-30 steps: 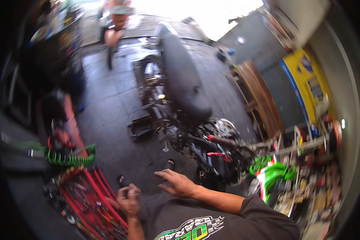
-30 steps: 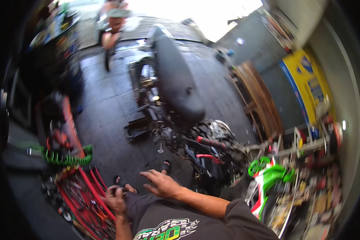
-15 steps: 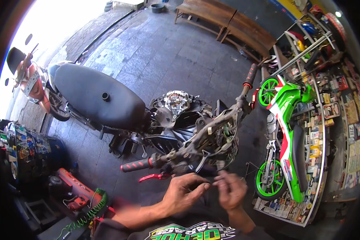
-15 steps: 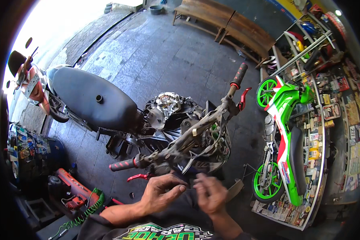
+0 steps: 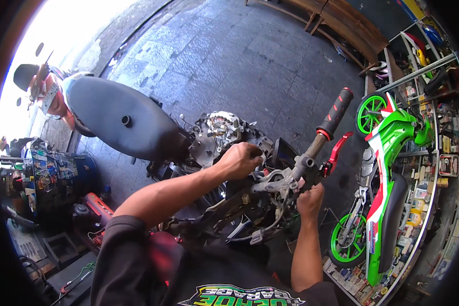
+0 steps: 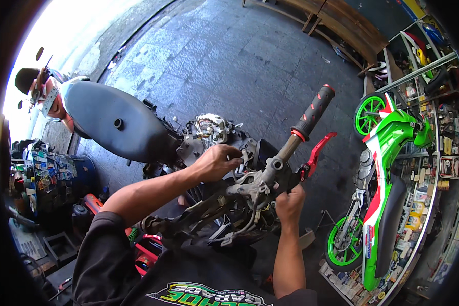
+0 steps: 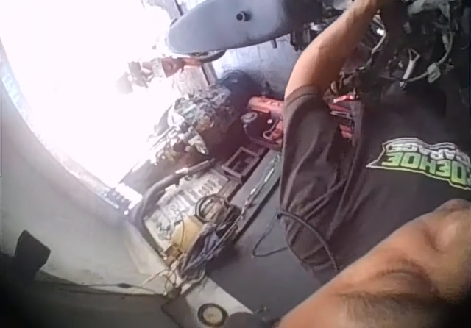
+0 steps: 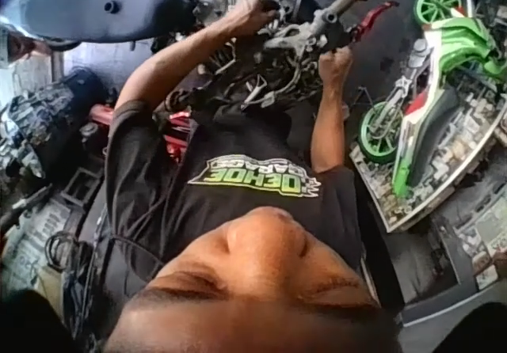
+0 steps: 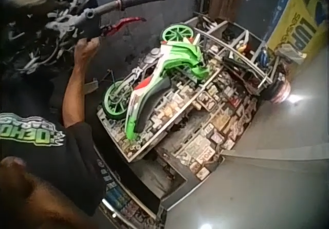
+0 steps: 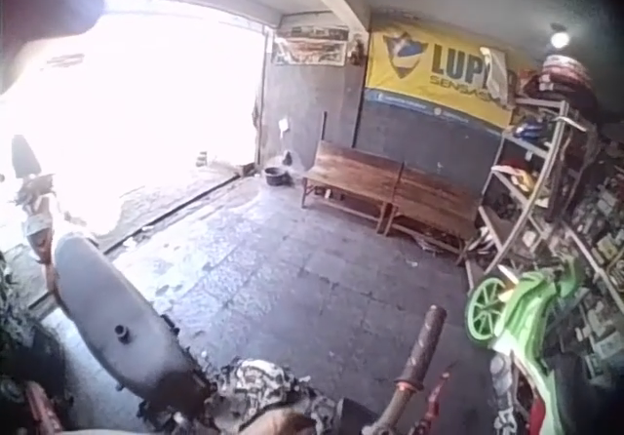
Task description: The recorder is repairing wiring and reassembling the headlight housing on a motorcycle.
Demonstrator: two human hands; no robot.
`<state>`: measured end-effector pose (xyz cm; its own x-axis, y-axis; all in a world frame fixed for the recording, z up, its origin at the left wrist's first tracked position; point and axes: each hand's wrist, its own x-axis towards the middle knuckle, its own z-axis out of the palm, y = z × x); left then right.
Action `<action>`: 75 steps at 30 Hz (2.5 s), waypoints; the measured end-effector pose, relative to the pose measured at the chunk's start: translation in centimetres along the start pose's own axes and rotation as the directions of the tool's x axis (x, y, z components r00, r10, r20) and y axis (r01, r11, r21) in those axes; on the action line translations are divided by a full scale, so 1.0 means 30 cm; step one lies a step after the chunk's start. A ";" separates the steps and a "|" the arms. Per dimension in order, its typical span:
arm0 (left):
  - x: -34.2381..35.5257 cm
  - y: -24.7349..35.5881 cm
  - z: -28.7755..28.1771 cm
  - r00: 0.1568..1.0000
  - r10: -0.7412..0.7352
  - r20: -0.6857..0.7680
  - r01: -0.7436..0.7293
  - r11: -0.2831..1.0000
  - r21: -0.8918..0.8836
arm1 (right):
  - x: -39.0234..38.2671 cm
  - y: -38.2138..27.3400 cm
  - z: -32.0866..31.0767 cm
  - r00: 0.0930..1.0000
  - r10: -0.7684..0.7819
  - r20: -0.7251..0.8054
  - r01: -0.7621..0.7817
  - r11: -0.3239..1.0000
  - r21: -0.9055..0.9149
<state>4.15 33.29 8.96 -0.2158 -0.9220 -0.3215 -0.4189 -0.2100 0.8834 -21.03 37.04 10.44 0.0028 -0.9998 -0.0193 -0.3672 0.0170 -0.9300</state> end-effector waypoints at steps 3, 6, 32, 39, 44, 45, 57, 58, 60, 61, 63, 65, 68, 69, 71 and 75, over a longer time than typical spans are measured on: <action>0.078 -0.021 0.019 0.990 0.079 0.119 -0.073 0.996 -0.050 | 0.044 -0.023 0.060 0.953 -0.303 -0.022 0.303 0.952 0.027; 0.123 -0.029 0.014 0.972 0.116 0.205 -0.091 0.988 -0.124 | 0.065 -0.049 0.054 0.937 -0.319 0.144 0.345 0.913 -0.220; 0.135 -0.076 0.067 0.902 -0.102 0.419 0.377 0.658 -0.652 | 0.116 -0.048 0.156 0.988 0.065 0.141 0.001 0.906 -0.424; 0.135 -0.078 0.072 0.904 -0.087 0.418 0.373 0.637 -0.675 | 0.114 -0.050 0.162 0.991 0.045 0.125 0.011 0.912 -0.410; 0.134 -0.080 0.074 0.912 -0.094 0.400 0.358 0.659 -0.662 | 0.118 -0.058 0.166 0.990 0.050 0.135 0.015 0.897 -0.442; 0.133 -0.080 0.074 0.912 -0.093 0.400 0.358 0.658 -0.663 | 0.120 -0.059 0.167 0.990 0.050 0.136 0.015 0.897 -0.442; 0.135 -0.087 0.063 0.900 -0.016 0.435 0.334 0.667 -0.666 | 0.120 -0.067 0.158 0.981 0.118 0.157 -0.040 0.902 -0.430; 0.135 -0.095 0.068 0.900 -0.010 0.437 0.333 0.662 -0.671 | 0.112 -0.064 0.158 0.974 0.169 0.150 -0.091 0.902 -0.422; 0.136 -0.097 0.066 0.899 -0.005 0.438 0.333 0.657 -0.677 | 0.106 -0.065 0.160 0.965 0.220 0.144 -0.143 0.899 -0.413; 0.139 -0.095 0.061 0.892 -0.007 0.453 0.342 0.666 -0.663 | 0.105 -0.065 0.164 0.957 0.259 0.131 -0.190 0.899 -0.394; 0.141 -0.100 0.055 0.885 -0.011 0.466 0.351 0.674 -0.650 | 0.101 -0.062 0.174 0.947 0.299 0.122 -0.235 0.897 -0.374; 0.143 -0.105 0.051 0.870 -0.017 0.493 0.372 0.678 -0.633 | 0.094 -0.056 0.186 0.965 0.244 0.093 -0.187 0.893 -0.409; 0.140 -0.097 0.067 0.878 -0.024 0.478 0.377 0.650 -0.659 | 0.076 -0.034 0.190 0.981 0.186 0.047 -0.151 0.899 -0.411; 0.142 -0.091 0.069 0.876 -0.030 0.481 0.381 0.653 -0.654 | 0.075 -0.030 0.184 0.981 0.190 0.046 -0.155 0.901 -0.405; 0.137 -0.099 0.066 0.879 -0.007 0.477 0.368 0.647 -0.668 | 0.071 -0.030 0.191 0.972 0.232 0.036 -0.201 0.902 -0.383; 0.135 -0.100 0.057 0.875 -0.015 0.484 0.383 0.632 -0.673 | 0.070 -0.014 0.190 0.974 0.223 0.048 -0.189 0.906 -0.379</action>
<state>3.04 30.74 4.44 -0.6091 -0.6462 -0.4598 0.2465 -0.7053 0.6647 -15.58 34.99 8.71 -0.0345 -0.9691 -0.2442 -0.6860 0.2007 -0.6994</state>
